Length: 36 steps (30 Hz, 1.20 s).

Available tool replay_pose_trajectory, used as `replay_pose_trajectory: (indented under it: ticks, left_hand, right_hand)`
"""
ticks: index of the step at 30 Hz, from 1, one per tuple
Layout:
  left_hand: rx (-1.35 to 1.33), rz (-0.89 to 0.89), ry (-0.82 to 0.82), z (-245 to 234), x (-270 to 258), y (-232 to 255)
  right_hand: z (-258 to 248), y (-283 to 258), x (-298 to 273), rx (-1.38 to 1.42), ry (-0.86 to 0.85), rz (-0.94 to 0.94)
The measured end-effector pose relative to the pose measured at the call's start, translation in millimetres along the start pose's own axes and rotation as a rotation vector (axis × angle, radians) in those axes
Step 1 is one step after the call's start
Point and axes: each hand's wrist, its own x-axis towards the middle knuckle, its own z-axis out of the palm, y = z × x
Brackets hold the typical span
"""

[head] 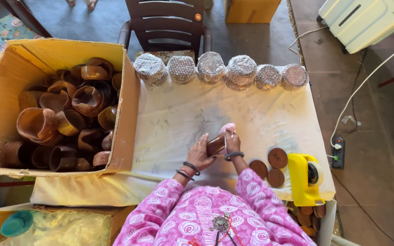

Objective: Wiping and cleaning terracotta cups with a cloth and organizing them for packing.

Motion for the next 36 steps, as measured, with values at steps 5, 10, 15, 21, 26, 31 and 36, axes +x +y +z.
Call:
replay_pose_trajectory:
  ticks: [5, 10, 15, 21, 26, 31, 36]
  left_hand:
    - [0.048, -0.510, -0.398, 20, 24, -9]
    - [-0.191, -0.684, -0.176, 28, 47, -52]
    - [-0.375, -0.870, 0.101, 53, 50, -73]
    - [-0.594, -0.865, 0.162, 84, 36, -79]
    - [-0.471, -0.581, 0.092, 83, 21, -66]
    - [-0.387, -0.540, 0.046, 45, 36, -71]
    - [-0.053, -0.538, -0.219, -3, 74, -43]
  right_hand:
    - [19, 32, 6, 0.229, 0.085, -0.130]
    - [-21, 22, 38, 0.874, 0.011, -0.035]
    - [-39, -21, 26, 0.694, 0.094, -0.153]
    - [-18, -108, -61, -0.125, 0.268, -0.574]
    - [24, -72, -62, -0.338, 0.049, -0.648]
    - [42, -40, -63, 0.108, -0.276, -0.671]
    - [19, -73, -54, -0.170, -0.444, -0.924]
